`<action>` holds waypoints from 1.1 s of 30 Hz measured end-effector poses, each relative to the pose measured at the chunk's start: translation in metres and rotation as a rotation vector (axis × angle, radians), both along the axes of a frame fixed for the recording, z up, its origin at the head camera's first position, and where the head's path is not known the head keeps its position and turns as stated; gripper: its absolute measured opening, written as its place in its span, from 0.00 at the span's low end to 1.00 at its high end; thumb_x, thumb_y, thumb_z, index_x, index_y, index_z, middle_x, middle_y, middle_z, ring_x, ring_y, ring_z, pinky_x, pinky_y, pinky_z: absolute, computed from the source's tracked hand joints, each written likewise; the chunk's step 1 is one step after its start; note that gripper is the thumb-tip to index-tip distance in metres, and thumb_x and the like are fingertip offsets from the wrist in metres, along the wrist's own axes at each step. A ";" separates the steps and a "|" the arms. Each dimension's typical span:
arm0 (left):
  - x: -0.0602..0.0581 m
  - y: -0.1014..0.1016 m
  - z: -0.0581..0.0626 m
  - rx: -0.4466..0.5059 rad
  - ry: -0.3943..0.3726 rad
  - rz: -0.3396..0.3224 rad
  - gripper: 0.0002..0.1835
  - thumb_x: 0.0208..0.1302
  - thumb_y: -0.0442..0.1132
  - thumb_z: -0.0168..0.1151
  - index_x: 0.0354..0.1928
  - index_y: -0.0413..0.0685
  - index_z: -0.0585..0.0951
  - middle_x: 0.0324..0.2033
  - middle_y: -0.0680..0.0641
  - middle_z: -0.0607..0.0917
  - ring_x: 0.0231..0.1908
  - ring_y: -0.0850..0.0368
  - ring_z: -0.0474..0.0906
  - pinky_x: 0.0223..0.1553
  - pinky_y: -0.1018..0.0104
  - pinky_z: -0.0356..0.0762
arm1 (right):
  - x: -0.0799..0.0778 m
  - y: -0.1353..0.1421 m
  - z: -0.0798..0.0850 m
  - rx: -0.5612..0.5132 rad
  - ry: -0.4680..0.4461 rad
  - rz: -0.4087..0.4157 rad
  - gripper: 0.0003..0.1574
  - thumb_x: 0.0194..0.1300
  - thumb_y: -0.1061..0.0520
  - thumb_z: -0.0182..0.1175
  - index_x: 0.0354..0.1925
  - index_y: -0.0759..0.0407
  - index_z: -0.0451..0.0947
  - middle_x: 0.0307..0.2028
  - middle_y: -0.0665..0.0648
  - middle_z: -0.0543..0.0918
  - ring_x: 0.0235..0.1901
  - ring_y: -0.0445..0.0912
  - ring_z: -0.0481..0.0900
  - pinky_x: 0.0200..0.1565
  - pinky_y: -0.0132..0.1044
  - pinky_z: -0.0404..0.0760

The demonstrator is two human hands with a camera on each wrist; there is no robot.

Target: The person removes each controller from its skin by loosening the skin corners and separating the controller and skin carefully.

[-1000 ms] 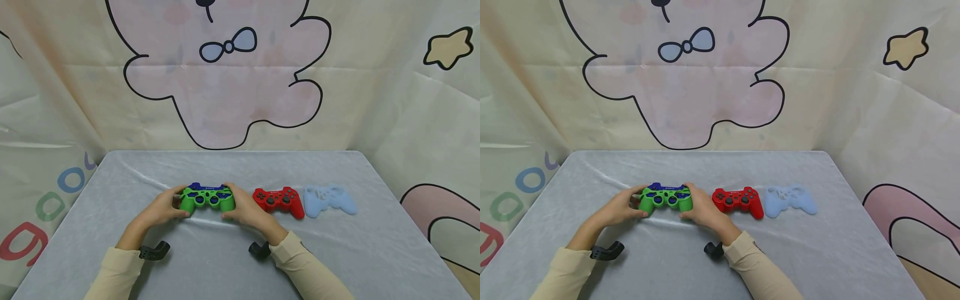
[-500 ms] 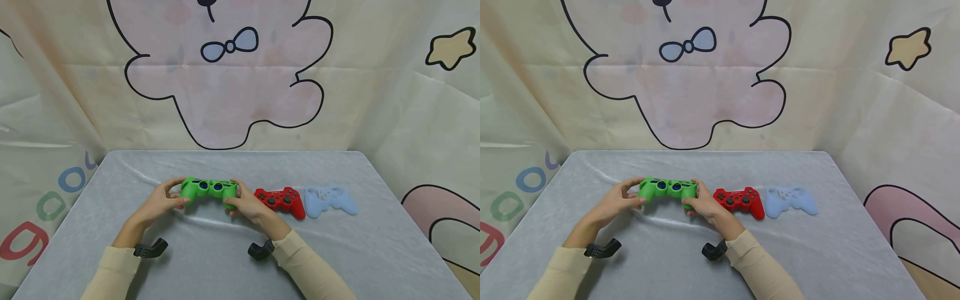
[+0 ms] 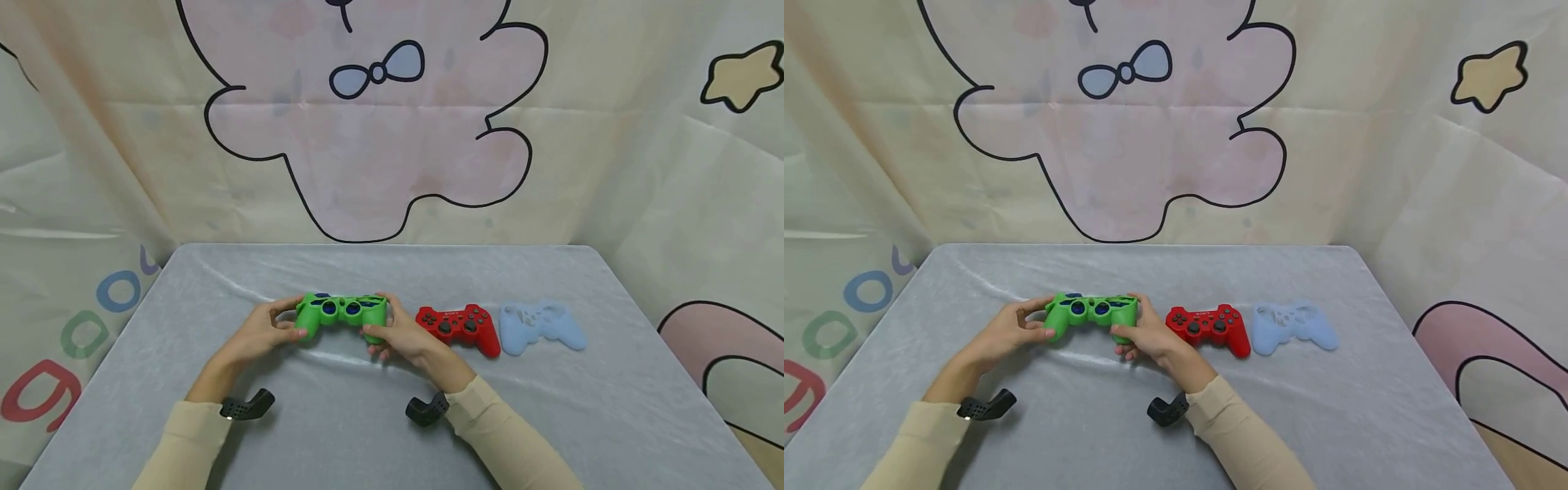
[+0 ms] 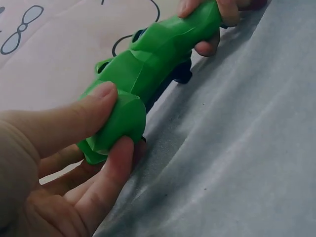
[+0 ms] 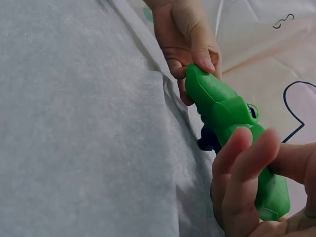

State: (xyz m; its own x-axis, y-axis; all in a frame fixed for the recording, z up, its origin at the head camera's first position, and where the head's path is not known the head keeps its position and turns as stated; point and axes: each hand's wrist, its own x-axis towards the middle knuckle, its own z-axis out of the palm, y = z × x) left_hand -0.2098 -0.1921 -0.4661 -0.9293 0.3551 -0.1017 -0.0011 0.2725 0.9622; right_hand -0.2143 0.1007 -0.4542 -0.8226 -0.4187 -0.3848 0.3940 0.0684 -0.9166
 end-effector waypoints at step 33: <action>-0.001 0.003 -0.010 0.035 0.069 0.078 0.33 0.52 0.29 0.75 0.59 0.30 0.71 0.52 0.44 0.76 0.27 0.67 0.81 0.30 0.73 0.74 | -0.001 0.002 0.003 -0.073 -0.068 -0.051 0.45 0.77 0.60 0.54 0.79 0.43 0.43 0.43 0.58 0.84 0.20 0.39 0.79 0.23 0.27 0.77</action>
State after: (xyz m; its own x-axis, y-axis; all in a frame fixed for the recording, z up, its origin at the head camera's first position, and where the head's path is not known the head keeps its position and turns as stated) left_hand -0.2107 -0.1894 -0.4763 -0.9587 0.2832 -0.0251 0.0456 0.2403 0.9696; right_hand -0.2149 0.1030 -0.4511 -0.8169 -0.4054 -0.4103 0.4564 -0.0195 -0.8896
